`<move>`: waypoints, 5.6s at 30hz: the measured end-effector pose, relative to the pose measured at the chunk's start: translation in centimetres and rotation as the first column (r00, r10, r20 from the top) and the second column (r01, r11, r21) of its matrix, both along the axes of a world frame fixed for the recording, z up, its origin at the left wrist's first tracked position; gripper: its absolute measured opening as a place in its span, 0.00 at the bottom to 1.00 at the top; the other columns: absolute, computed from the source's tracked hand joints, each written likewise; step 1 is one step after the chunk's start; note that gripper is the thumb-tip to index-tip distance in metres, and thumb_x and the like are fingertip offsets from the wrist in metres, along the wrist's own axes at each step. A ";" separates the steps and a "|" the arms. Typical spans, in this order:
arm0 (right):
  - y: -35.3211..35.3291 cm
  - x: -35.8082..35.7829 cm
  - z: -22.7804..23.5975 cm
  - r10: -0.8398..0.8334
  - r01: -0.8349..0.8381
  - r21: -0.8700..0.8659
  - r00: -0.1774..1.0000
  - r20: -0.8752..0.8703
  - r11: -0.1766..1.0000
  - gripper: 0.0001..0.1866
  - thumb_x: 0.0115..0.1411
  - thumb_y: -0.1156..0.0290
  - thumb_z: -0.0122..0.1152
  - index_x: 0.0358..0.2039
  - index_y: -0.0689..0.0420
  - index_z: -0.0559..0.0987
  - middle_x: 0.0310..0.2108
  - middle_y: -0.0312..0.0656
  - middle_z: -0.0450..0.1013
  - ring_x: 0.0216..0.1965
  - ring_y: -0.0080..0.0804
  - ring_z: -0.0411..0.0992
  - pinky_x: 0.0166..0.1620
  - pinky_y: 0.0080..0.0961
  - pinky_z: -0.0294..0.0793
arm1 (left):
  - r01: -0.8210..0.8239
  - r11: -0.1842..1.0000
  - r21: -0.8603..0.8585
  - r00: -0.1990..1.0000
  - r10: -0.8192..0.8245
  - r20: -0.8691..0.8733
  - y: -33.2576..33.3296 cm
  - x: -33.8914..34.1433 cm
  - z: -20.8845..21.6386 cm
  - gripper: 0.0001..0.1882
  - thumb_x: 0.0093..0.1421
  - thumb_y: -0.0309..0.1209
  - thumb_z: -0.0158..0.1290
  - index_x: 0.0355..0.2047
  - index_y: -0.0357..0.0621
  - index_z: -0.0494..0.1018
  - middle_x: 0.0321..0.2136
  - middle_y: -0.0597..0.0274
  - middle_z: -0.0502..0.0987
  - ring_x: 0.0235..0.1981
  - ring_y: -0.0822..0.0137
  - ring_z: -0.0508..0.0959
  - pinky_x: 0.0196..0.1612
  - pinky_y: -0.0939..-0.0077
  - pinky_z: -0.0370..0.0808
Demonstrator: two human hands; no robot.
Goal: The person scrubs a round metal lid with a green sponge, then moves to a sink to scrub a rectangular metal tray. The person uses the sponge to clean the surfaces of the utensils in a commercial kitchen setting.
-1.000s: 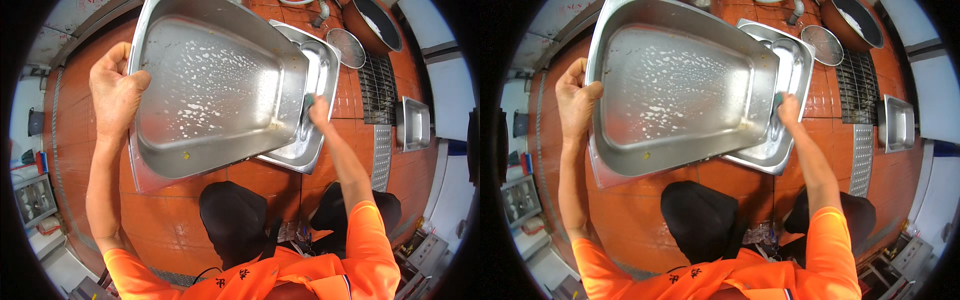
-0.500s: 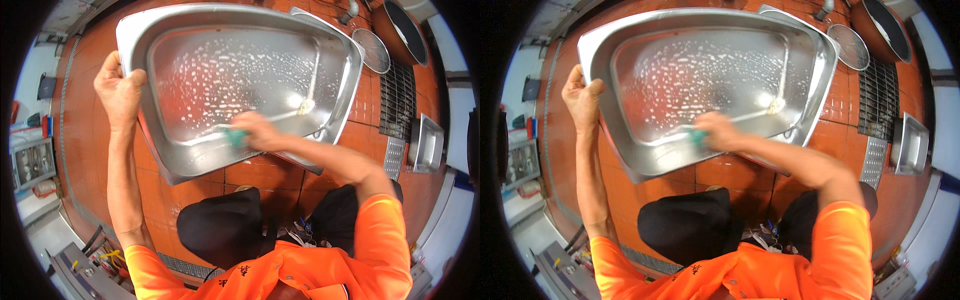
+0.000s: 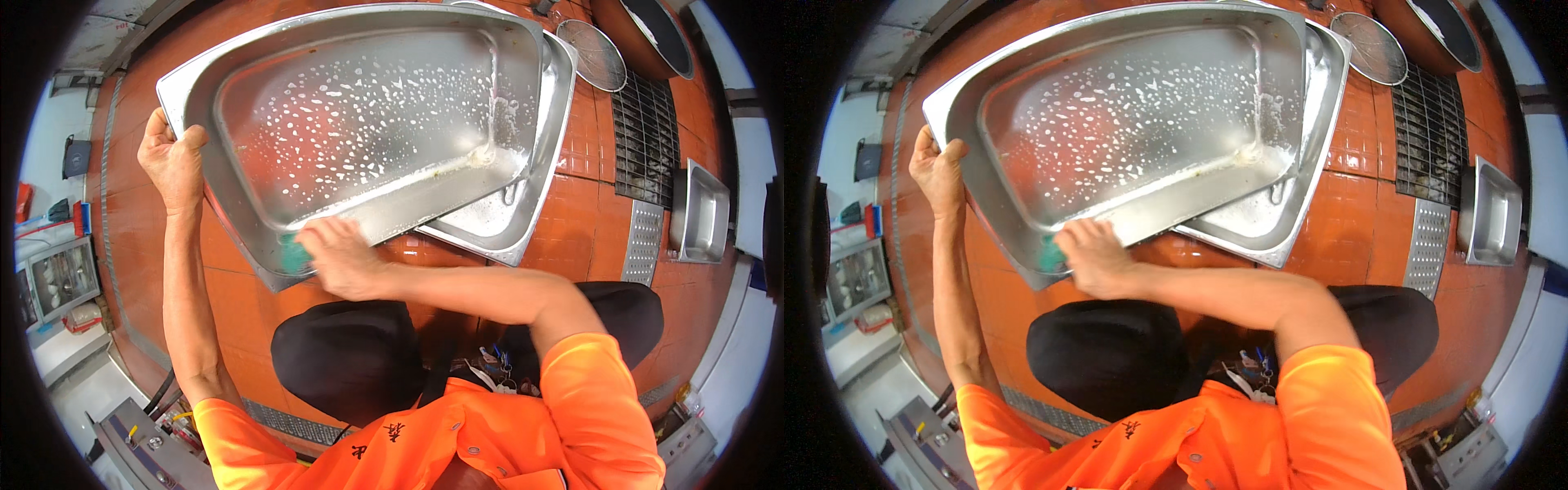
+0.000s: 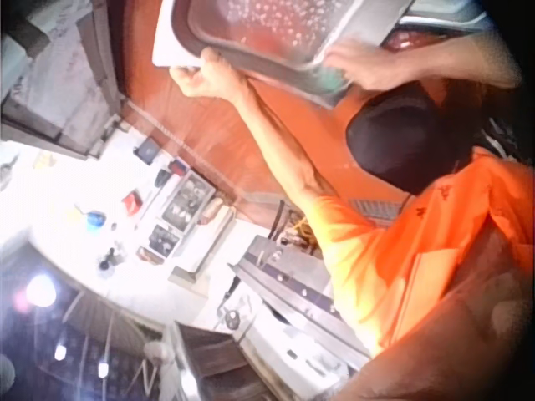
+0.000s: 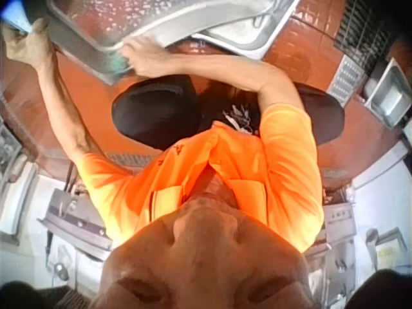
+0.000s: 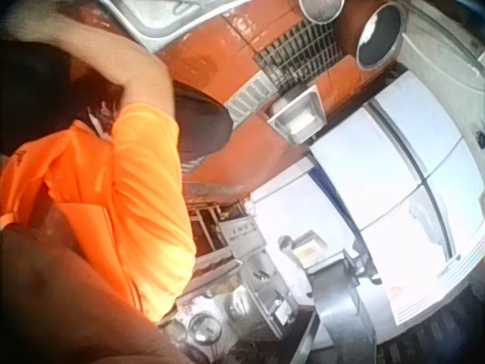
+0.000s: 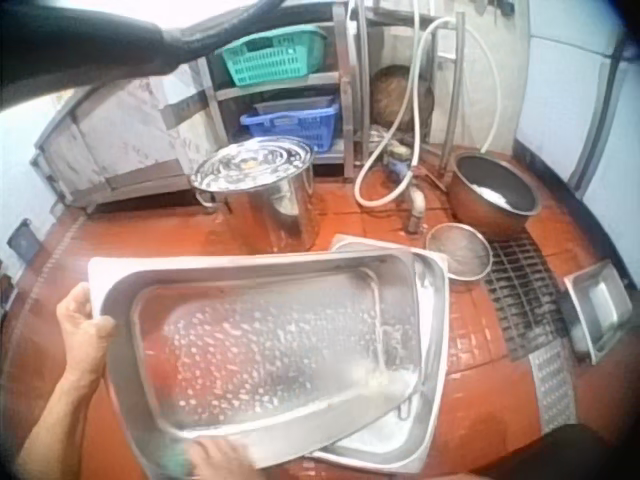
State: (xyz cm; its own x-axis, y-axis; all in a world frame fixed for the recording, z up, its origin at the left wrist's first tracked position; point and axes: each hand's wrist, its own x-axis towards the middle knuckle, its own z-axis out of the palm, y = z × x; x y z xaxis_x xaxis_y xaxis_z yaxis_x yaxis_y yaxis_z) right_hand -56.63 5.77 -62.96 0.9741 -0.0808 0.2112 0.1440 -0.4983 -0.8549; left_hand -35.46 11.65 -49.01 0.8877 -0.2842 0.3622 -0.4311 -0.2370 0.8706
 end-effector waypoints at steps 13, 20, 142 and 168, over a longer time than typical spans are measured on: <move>-2.3 3.3 -7.1 -0.203 0.189 -0.267 0.979 -0.027 0.945 0.11 0.42 0.79 0.59 0.30 0.57 0.75 0.35 0.50 0.67 0.43 0.48 0.64 0.46 0.42 0.63 | 0.023 0.999 -0.025 0.992 -0.020 0.128 0.0 -1.5 0.6 0.10 0.45 0.15 0.49 0.30 0.36 0.73 0.18 0.79 0.66 0.18 0.87 0.60 0.22 0.92 0.57; -13.3 -2.0 -8.9 -0.107 0.106 -0.033 0.994 -0.031 0.994 0.13 0.46 0.79 0.59 0.33 0.52 0.80 0.35 0.42 0.75 0.44 0.42 0.69 0.49 0.37 0.66 | 0.083 0.994 -0.075 0.993 -0.077 0.088 0.0 -2.0 0.6 0.14 0.45 0.14 0.49 0.34 0.34 0.74 0.22 0.75 0.72 0.21 0.86 0.65 0.25 0.92 0.62; -29.7 -4.9 -11.5 0.227 -0.275 -0.591 0.961 -0.156 0.758 0.20 0.46 0.68 0.59 0.40 0.62 0.72 0.38 0.49 0.67 0.41 0.44 0.68 0.44 0.37 0.68 | 0.471 0.615 0.633 0.732 -0.672 0.110 -23.5 -19.2 18.6 0.21 0.42 0.18 0.46 0.41 0.33 0.68 0.14 0.75 0.59 0.15 0.83 0.56 0.22 0.85 0.49; -31.7 -2.7 -5.7 0.067 0.034 -0.692 0.991 0.118 0.721 0.11 0.48 0.74 0.55 0.33 0.65 0.75 0.36 0.52 0.69 0.41 0.46 0.70 0.45 0.40 0.71 | 0.098 0.811 0.577 0.983 -0.170 0.073 -19.7 -18.4 17.9 0.16 0.49 0.13 0.41 0.39 0.37 0.66 0.20 0.74 0.68 0.20 0.86 0.58 0.24 0.89 0.51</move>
State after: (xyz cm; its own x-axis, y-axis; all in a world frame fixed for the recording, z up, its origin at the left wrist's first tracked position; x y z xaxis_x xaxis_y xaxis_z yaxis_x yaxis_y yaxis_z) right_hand -59.34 -25.94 -68.63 0.9345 0.1526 0.3215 0.2383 -0.9393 -0.2467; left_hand -53.88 -8.02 -31.13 0.7877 -0.5844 0.1951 -0.5838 -0.6066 0.5397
